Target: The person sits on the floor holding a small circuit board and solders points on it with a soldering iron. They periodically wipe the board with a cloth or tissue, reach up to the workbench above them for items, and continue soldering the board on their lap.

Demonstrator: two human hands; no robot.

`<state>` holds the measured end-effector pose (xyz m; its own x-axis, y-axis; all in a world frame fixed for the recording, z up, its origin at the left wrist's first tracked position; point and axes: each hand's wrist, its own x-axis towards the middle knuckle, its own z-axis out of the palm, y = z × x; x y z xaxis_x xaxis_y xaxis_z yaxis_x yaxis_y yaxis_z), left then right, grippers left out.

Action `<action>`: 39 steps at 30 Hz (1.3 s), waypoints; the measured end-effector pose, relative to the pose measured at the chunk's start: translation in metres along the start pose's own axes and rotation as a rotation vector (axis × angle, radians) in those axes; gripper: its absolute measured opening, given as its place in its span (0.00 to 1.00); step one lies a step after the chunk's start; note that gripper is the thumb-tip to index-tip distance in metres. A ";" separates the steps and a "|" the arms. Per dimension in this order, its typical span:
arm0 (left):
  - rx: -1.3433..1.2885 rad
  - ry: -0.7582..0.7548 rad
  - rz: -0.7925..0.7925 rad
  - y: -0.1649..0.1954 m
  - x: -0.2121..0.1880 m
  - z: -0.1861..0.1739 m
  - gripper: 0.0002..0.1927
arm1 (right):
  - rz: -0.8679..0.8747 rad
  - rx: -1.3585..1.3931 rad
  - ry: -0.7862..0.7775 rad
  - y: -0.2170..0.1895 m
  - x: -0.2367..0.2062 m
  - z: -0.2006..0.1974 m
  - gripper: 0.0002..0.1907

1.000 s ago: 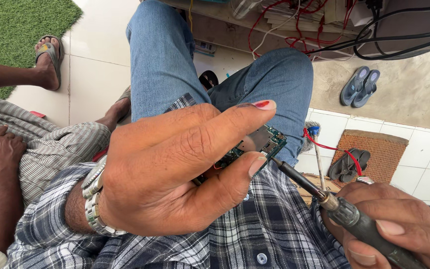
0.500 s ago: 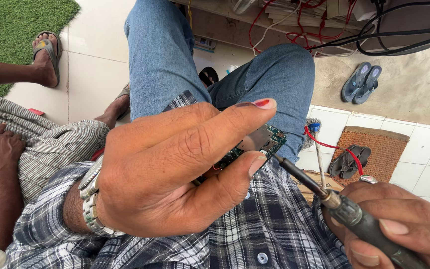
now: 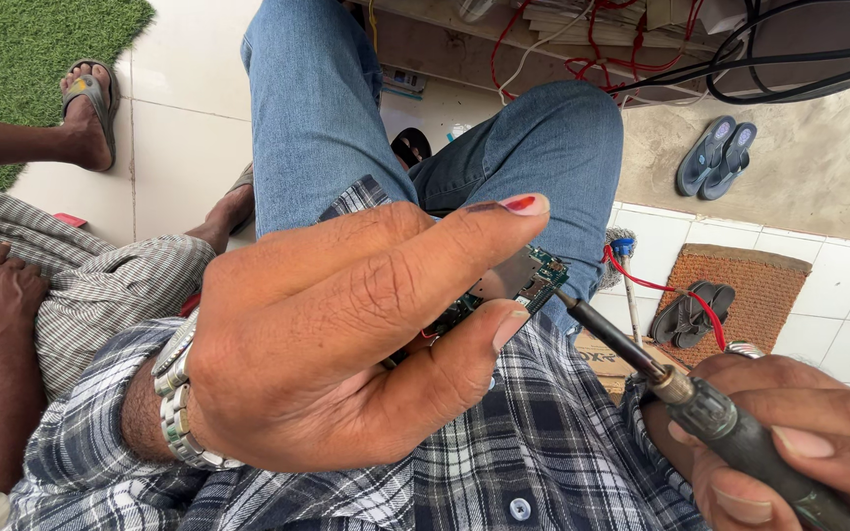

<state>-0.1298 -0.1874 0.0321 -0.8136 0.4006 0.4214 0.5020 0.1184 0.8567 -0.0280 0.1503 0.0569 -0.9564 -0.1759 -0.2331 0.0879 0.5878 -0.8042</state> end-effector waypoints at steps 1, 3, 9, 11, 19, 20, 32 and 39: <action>0.004 -0.005 0.005 0.000 0.000 0.000 0.21 | -0.064 -0.004 0.073 0.004 -0.005 0.006 0.11; 0.002 -0.008 0.007 0.000 -0.001 0.001 0.21 | -0.147 -0.046 0.033 0.011 -0.012 0.006 0.12; 0.005 -0.018 0.007 0.004 -0.002 0.006 0.21 | -0.097 -0.046 0.079 0.034 -0.032 -0.004 0.13; 0.003 -0.018 0.002 0.005 -0.003 0.008 0.21 | -0.028 -0.027 -0.016 0.039 -0.041 -0.011 0.10; -0.005 -0.006 0.006 0.006 -0.006 0.015 0.21 | -0.211 -0.017 0.031 0.038 -0.037 -0.011 0.13; -0.005 -0.005 0.009 0.005 -0.007 0.016 0.21 | -0.212 0.000 0.002 0.033 -0.030 -0.011 0.12; -0.009 -0.028 -0.006 0.012 -0.014 0.022 0.21 | -0.296 0.145 0.038 0.034 -0.052 0.011 0.22; -0.001 -0.013 -0.030 0.017 -0.016 0.029 0.20 | -0.086 0.219 0.049 0.029 -0.061 0.006 0.21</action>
<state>-0.1000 -0.1649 0.0313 -0.8245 0.4086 0.3915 0.4770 0.1296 0.8693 0.0347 0.1735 0.0444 -0.9749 -0.1764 -0.1360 0.0587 0.3855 -0.9208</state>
